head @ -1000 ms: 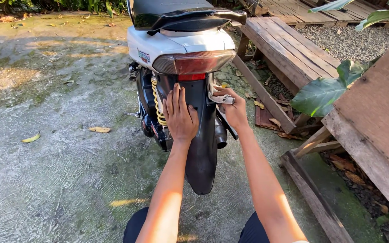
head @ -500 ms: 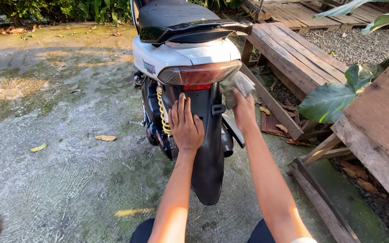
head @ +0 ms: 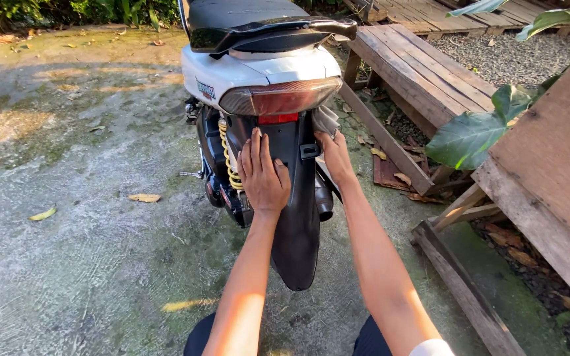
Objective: The person wipes dirt off the rear fender and frame of a white scooter using a cloth.
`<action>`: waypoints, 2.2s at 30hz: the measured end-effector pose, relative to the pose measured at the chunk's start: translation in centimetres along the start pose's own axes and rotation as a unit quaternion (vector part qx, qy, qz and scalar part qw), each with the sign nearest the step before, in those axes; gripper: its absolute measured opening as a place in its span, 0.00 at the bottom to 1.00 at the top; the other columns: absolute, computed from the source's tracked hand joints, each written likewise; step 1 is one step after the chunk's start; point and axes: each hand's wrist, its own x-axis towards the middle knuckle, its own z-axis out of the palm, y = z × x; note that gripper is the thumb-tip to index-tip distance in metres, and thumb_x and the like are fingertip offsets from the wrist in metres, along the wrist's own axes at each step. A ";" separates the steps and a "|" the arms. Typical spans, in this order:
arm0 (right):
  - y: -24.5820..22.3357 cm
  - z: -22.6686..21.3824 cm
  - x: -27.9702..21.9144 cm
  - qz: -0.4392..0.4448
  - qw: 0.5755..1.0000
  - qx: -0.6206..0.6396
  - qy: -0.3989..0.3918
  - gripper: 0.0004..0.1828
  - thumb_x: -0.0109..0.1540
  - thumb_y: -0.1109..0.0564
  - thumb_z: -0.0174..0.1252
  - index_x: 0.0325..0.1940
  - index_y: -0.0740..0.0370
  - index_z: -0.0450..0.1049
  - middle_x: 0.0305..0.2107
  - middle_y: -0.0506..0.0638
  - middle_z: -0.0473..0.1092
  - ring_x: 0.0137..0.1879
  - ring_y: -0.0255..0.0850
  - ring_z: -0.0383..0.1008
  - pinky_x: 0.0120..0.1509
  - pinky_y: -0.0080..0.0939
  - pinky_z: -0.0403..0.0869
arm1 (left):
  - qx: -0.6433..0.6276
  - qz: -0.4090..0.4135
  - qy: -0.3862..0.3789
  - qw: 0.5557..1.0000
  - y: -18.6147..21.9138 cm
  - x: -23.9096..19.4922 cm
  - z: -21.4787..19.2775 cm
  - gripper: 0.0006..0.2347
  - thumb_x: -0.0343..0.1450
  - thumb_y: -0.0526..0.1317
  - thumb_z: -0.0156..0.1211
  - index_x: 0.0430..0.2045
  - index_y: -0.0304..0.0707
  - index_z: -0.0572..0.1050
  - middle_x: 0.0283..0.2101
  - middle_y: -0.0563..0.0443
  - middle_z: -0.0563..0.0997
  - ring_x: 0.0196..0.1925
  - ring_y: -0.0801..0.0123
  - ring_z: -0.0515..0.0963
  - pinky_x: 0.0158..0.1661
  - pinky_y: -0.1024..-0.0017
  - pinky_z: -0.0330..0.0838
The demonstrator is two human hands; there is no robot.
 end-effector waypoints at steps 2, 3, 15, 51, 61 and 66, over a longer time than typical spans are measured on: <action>-1.8 -0.2 -1.0 -0.008 1.000 -0.008 -0.004 0.09 0.61 0.55 0.52 0.33 0.54 0.78 0.24 0.43 0.65 0.33 0.34 0.63 0.45 0.36 0.66 | 0.005 0.000 -0.001 1.000 0.0 -0.1 -0.2 0.21 0.79 0.40 0.39 0.69 0.42 0.65 0.77 0.46 0.60 0.77 0.57 0.59 0.76 0.52 0.53; -2.8 -0.3 -1.4 -0.018 1.000 -0.013 -0.007 0.09 0.60 0.55 0.52 0.30 0.56 0.77 0.21 0.45 0.66 0.30 0.35 0.65 0.43 0.37 0.67 | 0.009 0.004 0.000 1.000 0.1 0.0 -0.1 0.21 0.79 0.40 0.39 0.69 0.41 0.65 0.77 0.45 0.60 0.77 0.57 0.60 0.75 0.52 0.53; 0.1 0.2 -5.7 0.077 0.994 -0.011 0.075 0.16 0.62 0.48 0.55 0.44 0.61 0.79 0.39 0.55 0.73 0.51 0.42 0.66 0.64 0.49 0.64 | 0.020 0.007 -0.006 1.000 -0.3 -0.2 0.3 0.23 0.77 0.41 0.41 0.70 0.41 0.65 0.76 0.45 0.60 0.77 0.57 0.61 0.74 0.52 0.53; 4.0 -2.4 -12.1 0.083 0.994 0.024 0.070 0.19 0.64 0.56 0.60 0.59 0.61 0.74 0.52 0.50 0.72 0.58 0.39 0.71 0.64 0.51 0.70 | 0.029 0.016 0.029 0.999 -0.2 -0.2 0.0 0.22 0.78 0.41 0.40 0.68 0.41 0.68 0.75 0.47 0.65 0.75 0.59 0.64 0.73 0.56 0.53; -0.4 1.8 -1.4 -0.187 0.981 -0.034 0.032 0.28 0.73 0.59 0.44 0.77 0.67 0.51 0.71 0.68 0.54 0.77 0.63 0.50 0.79 0.63 0.54 | -0.008 0.015 0.029 0.999 -0.2 0.1 -0.2 0.20 0.80 0.39 0.38 0.68 0.40 0.67 0.76 0.45 0.62 0.77 0.57 0.61 0.75 0.55 0.52; -0.5 5.1 -1.2 -0.166 0.933 -0.295 0.123 0.33 0.69 0.56 0.53 0.76 0.68 0.54 0.72 0.67 0.50 0.77 0.62 0.50 0.80 0.55 0.54 | -0.012 0.014 0.018 1.000 -0.2 0.1 -0.2 0.20 0.80 0.39 0.37 0.70 0.39 0.64 0.77 0.44 0.59 0.77 0.57 0.59 0.75 0.53 0.52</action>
